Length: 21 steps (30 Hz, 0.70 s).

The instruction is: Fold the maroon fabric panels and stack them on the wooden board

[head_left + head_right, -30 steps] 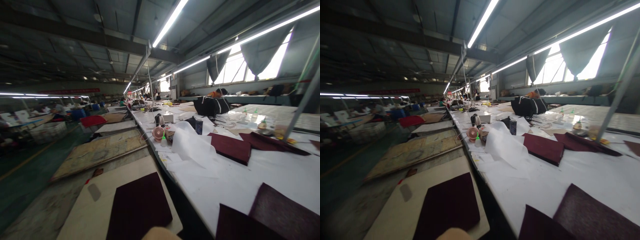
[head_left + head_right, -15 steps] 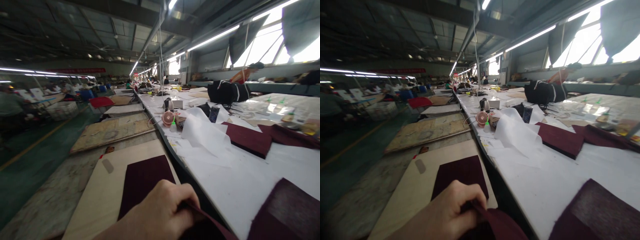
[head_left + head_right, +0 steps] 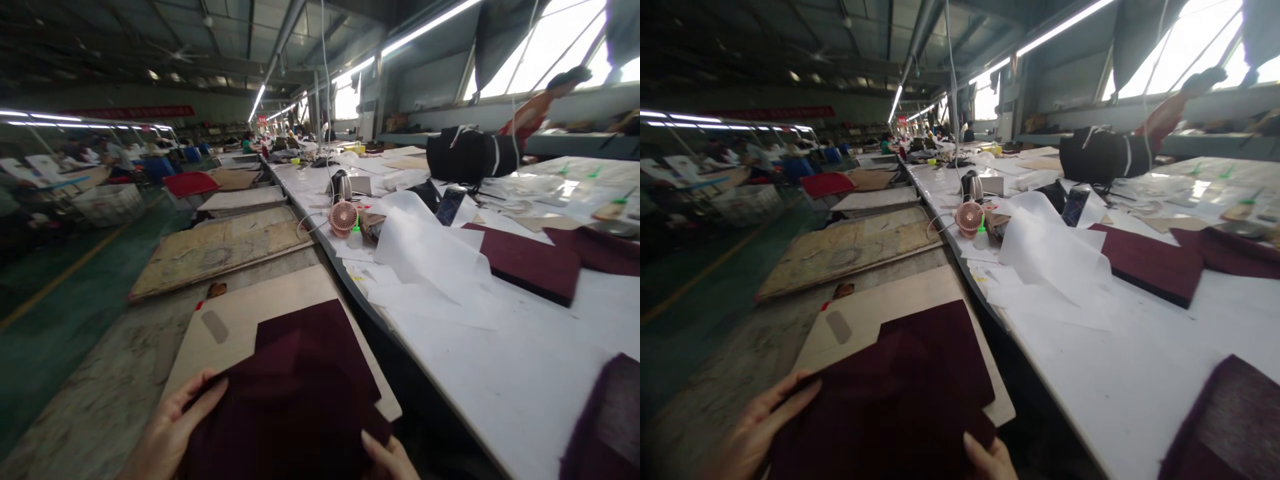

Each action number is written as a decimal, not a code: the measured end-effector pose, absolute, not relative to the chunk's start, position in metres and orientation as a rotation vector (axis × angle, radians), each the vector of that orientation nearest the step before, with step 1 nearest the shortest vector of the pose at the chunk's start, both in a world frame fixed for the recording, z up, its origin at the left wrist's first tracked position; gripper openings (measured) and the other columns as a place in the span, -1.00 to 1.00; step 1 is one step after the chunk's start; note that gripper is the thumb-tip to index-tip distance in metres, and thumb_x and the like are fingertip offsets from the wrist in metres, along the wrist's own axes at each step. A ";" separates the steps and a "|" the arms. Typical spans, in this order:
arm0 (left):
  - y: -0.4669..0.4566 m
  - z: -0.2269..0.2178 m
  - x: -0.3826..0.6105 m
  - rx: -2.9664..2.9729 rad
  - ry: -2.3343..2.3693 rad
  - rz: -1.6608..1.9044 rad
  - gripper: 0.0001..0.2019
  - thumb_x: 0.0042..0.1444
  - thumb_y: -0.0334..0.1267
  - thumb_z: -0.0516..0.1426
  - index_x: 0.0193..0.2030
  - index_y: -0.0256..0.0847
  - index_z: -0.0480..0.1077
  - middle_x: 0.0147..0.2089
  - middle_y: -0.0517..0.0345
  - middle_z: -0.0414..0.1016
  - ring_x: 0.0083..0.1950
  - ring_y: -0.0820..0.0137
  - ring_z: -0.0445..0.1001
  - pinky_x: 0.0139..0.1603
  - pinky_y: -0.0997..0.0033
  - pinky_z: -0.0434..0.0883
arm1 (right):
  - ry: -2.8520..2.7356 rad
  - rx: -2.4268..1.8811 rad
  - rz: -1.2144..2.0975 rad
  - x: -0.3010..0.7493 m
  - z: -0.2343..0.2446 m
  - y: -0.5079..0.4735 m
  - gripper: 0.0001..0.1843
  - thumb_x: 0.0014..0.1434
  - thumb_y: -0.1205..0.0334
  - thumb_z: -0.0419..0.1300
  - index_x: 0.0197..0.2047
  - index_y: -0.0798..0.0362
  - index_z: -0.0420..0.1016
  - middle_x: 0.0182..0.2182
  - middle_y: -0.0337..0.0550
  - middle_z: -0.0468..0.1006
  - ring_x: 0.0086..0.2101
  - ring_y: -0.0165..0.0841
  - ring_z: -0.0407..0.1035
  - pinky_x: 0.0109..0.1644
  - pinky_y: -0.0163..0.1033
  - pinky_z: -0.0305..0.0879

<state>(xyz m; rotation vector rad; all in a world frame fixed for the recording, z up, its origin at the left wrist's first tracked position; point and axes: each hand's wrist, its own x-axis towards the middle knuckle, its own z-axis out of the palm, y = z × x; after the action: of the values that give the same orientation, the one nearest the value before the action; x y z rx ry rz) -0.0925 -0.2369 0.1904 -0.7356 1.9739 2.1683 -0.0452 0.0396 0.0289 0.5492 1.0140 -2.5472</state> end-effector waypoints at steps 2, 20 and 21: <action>-0.247 0.169 -0.100 -0.930 1.811 2.300 -0.55 -0.23 -0.18 0.35 -0.11 -0.13 0.49 -0.26 0.14 0.59 -0.25 0.16 0.56 -0.22 0.21 0.51 | 0.939 0.459 -2.644 -0.066 0.040 0.048 -0.45 -0.12 0.02 0.42 -0.06 0.07 0.53 -0.21 0.00 0.61 -0.06 -0.06 0.44 0.03 -0.01 0.33; -0.280 0.006 -0.155 -0.623 2.439 1.708 -0.57 -0.01 0.18 0.11 -0.48 -0.19 0.24 -0.51 0.23 0.39 -0.35 0.31 0.44 -0.31 0.42 0.35 | 1.996 0.307 -1.932 -0.181 0.005 0.074 -0.60 -0.04 -0.08 0.28 -0.31 0.10 0.60 -0.41 -0.12 0.63 -0.35 -0.14 0.50 -0.31 -0.19 0.37; -0.282 -0.005 -0.161 -0.598 2.511 1.581 -0.56 -0.02 0.19 0.09 -0.53 -0.17 0.20 -0.56 0.26 0.33 -0.42 0.34 0.40 -0.37 0.44 0.31 | 2.082 0.326 -1.865 -0.185 -0.003 0.076 -0.62 -0.06 -0.07 0.28 -0.35 0.10 0.59 -0.43 -0.12 0.62 -0.35 -0.14 0.50 -0.33 -0.19 0.36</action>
<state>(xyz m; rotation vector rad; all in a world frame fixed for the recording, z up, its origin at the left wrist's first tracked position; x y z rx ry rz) -0.1609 -0.2823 -0.0052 -0.5977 2.5106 1.5812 -0.1853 0.0759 -0.0034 0.3260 2.0817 -1.8646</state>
